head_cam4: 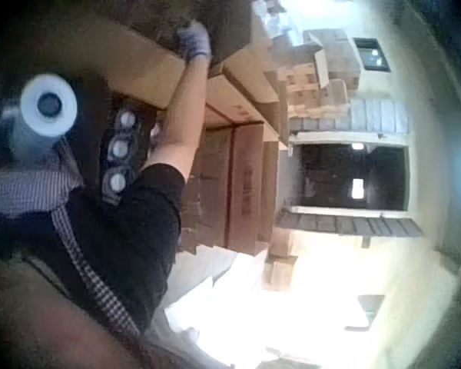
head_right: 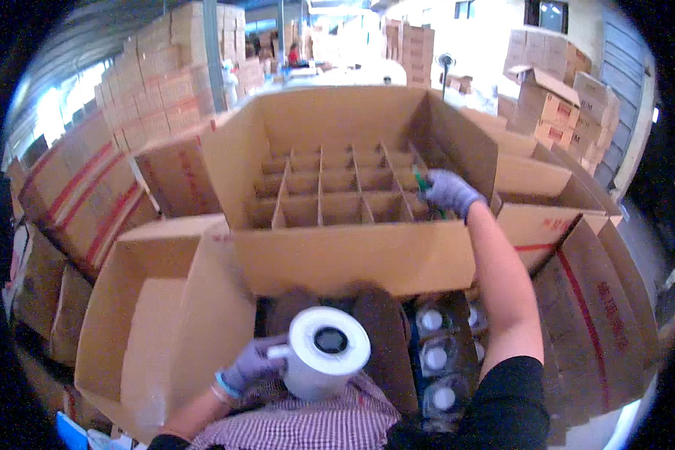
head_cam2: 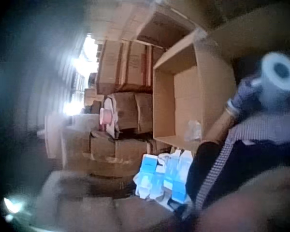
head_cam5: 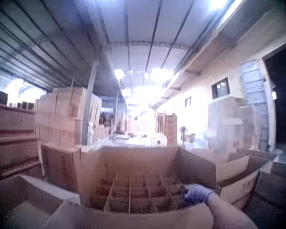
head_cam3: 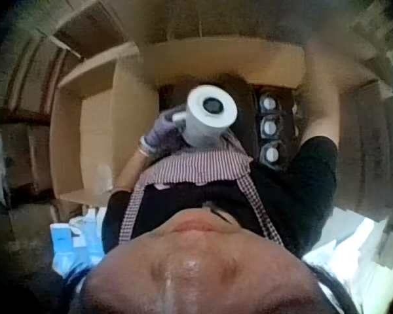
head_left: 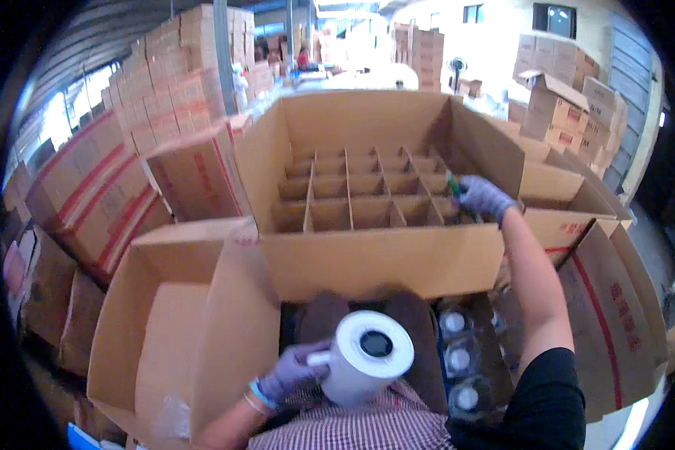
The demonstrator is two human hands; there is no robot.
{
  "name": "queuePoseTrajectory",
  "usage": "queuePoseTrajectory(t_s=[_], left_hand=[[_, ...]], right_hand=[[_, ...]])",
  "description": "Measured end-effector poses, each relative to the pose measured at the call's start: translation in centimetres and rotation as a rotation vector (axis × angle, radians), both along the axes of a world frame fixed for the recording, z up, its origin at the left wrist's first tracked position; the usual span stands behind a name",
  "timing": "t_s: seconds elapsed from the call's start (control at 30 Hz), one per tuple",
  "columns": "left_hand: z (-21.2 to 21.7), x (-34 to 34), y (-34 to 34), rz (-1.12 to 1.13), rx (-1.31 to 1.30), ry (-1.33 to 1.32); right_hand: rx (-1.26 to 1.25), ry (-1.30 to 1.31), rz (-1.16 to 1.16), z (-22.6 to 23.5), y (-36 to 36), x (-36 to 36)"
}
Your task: The person repeatedly picks up white thermos bottles, places them into a compartmentalized cardboard box, and wraps each one in a clear plastic bag. The person handles the thermoses one at a time, ensuring each is individually bagged before placing it into the box.
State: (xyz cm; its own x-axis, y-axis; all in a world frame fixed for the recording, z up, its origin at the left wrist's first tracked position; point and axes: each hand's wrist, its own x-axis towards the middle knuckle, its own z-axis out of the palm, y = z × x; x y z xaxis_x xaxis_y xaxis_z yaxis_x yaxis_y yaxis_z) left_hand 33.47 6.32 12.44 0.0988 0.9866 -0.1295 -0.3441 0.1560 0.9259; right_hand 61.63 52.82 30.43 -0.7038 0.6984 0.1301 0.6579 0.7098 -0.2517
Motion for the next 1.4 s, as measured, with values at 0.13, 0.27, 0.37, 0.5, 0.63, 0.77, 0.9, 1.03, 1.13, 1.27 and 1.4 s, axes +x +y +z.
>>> queuePoseTrajectory(t_s=[0.13, 0.27, 0.37, 0.5, 0.63, 0.77, 0.9, 1.03, 1.13, 1.27, 1.4], left_hand=[[-2.3, -3.4, 1.7, -0.120, -0.077, 0.079], [-3.6, -3.6, 3.5, -0.227, -0.022, 0.054], [-4.4, -3.5, 4.1, -0.277, -0.005, -0.061], [-4.1, -3.7, 4.8, -0.350, 0.023, 0.060], [-3.2, -3.7, 5.4, -0.416, 0.037, 0.178], [-2.1, -2.9, 4.8, -0.399, 0.024, 0.120], [0.1, 0.6, 1.3, -0.160, -0.016, 0.022], [-0.6, 5.9, -2.2, -0.155, 0.311, 0.218], [-1.7, 6.2, -2.2, -0.168, 0.170, 0.164], [-3.6, 6.7, 1.6, 0.018, 0.092, 0.137], [-3.8, 9.2, 4.6, 0.097, 0.048, -0.118]], right_hand=[[-0.493, 0.583, 0.237, 2.2, -14.0, -3.2], [-0.165, 0.236, 0.628, 2.5, -26.9, -2.7], [0.198, 0.066, 0.890, 1.2, -30.8, -2.3], [0.438, 0.056, 1.089, -1.5, -30.4, -2.4], [0.467, 0.050, 1.284, -2.6, -29.3, -3.0], [0.479, -0.005, 1.356, -2.2, -29.9, -3.5], [0.144, -0.153, 0.831, -2.5, -30.5, -3.1], [-0.134, -0.204, 0.291, -7.5, -26.2, -3.6], [-0.087, -0.140, 0.263, -8.2, -24.2, -4.9], [-0.022, 0.512, 0.187, -5.3, -18.8, -5.9], [0.456, 0.202, -0.237, 0.3, -8.2, 1.3]])
